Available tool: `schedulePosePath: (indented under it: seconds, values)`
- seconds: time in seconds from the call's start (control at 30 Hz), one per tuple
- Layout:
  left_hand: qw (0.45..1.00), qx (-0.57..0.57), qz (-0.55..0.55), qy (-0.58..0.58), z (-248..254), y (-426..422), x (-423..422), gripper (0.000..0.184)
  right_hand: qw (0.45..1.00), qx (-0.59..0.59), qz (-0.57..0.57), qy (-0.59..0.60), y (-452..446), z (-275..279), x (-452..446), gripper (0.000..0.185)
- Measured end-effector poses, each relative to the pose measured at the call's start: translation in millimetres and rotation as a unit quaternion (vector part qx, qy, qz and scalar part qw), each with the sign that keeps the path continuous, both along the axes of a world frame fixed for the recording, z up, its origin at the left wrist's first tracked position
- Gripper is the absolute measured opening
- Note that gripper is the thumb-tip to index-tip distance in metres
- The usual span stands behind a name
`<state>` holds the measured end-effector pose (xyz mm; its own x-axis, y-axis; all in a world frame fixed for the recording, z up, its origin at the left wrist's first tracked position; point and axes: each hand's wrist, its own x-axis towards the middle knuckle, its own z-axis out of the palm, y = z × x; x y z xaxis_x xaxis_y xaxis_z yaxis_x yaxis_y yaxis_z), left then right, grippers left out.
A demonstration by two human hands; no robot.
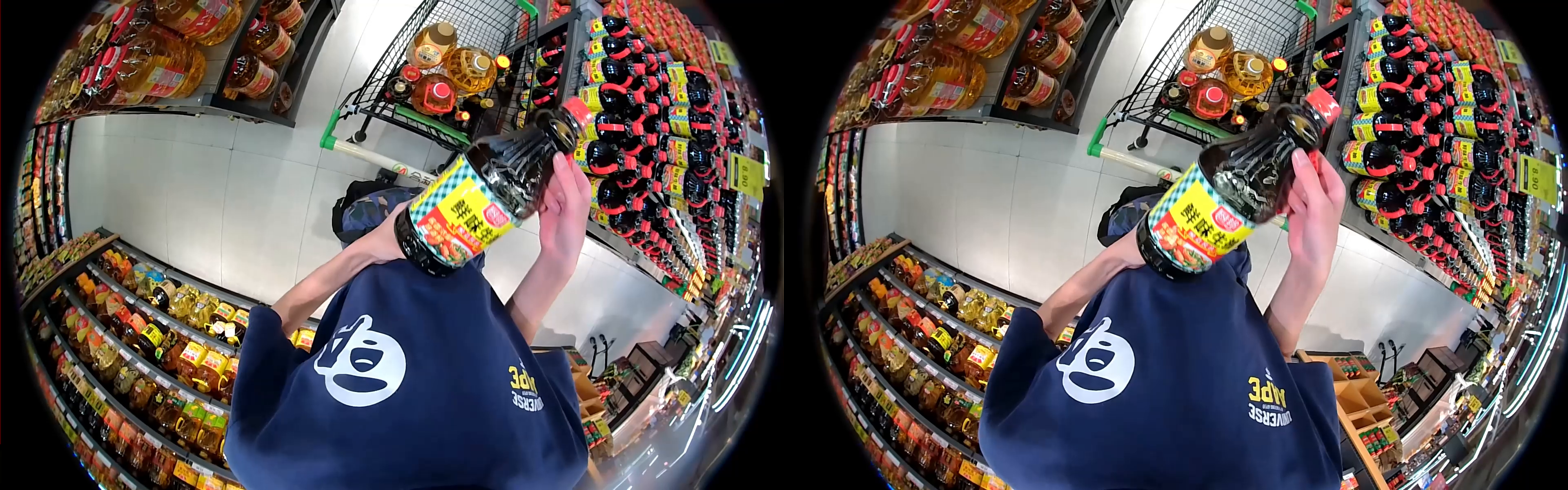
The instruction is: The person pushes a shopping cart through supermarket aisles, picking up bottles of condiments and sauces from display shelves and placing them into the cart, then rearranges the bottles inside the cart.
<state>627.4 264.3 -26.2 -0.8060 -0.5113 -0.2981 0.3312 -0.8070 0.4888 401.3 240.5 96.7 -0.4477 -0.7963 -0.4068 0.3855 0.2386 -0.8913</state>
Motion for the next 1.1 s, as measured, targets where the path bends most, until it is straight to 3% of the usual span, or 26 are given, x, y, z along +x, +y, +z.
schedulePosePath:
  seconds: [0.07, 0.13, 0.27, 0.33, 0.4, 0.43, 0.47, 0.6, 0.67, 0.73, 0.8, 0.87, 0.9, 0.97, 1.03, 1.1]
  values:
    - [0.998, -0.054, -0.034, 0.018, -2.5, -10.3, -2.1, 0.105, 1.0, 0.0, 0.006, 0.009, 8.2, 8.7, -2.9, 0.008]
    - [0.976, -0.209, -0.064, -0.006, -17.0, -20.4, -5.3, 0.106, 0.999, -0.022, 0.024, 0.024, 16.1, 16.3, -4.1, 0.011]
    - [0.963, -0.255, -0.091, 0.022, -1.0, -40.1, -17.3, 0.098, 0.989, -0.013, 0.04, 0.14, 16.5, 47.4, 15.5, 0.022]
    - [0.973, -0.192, -0.092, 0.089, -2.7, -48.0, -27.3, 0.088, 0.982, -0.005, 0.06, 0.178, 16.0, 49.6, 17.5, 0.022]
    - [0.971, -0.201, -0.11, 0.064, -13.0, -56.3, -34.0, 0.085, 0.969, 0.029, 0.052, 0.239, 11.5, 50.2, 15.9, 0.021]
    - [0.949, -0.274, -0.154, 0.008, -15.0, -69.4, -34.1, 0.083, 0.967, 0.027, 0.043, 0.25, 7.1, 47.3, 13.3, 0.019]
    - [0.947, -0.295, -0.124, -0.002, -17.2, -77.9, -37.9, 0.081, 0.962, 0.038, 0.03, 0.269, 1.0, 45.3, 12.6, 0.017]
    - [0.858, -0.472, 0.016, -0.203, -63.7, -124.8, -50.1, 0.053, 0.935, 0.093, 0.039, 0.341, -28.8, 25.0, -24.0, 0.023]
    - [0.72, -0.599, 0.082, -0.341, -95.5, -158.5, -45.7, 0.044, 0.922, 0.129, 0.031, 0.363, -49.9, 9.3, -50.1, 0.024]
    - [0.625, -0.617, 0.145, -0.456, -124.1, -189.2, -32.8, 0.037, 0.922, 0.104, 0.038, 0.37, -71.2, -8.9, -75.0, 0.02]
    - [0.502, -0.626, 0.118, -0.585, -156.7, -212.6, -11.4, 0.036, 0.933, 0.064, 0.061, 0.348, -95.6, -26.3, -96.9, 0.019]
    - [0.458, -0.593, 0.091, -0.655, -201.1, -217.4, 14.4, 0.035, 0.945, 0.009, 0.093, 0.315, -122.9, -49.3, -123.3, 0.018]
    - [0.434, -0.577, 0.076, -0.688, -216.7, -219.3, 20.1, 0.036, 0.943, 0.048, 0.092, 0.315, -140.7, -64.9, -137.9, 0.018]
    - [0.538, -0.356, -0.139, -0.751, -223.6, -225.1, 24.6, 0.034, 0.93, 0.109, 0.1, 0.336, -177.5, -91.8, -158.4, 0.019]
    - [0.522, -0.443, -0.069, -0.726, -240.3, -217.3, 29.4, 0.031, 0.926, 0.1, 0.135, 0.337, -212.7, -125.4, -179.2, 0.021]
    - [0.489, -0.455, -0.059, -0.742, -231.8, -217.9, 21.8, 0.029, 0.891, 0.095, 0.191, 0.402, -250.6, -153.4, -195.6, 0.026]
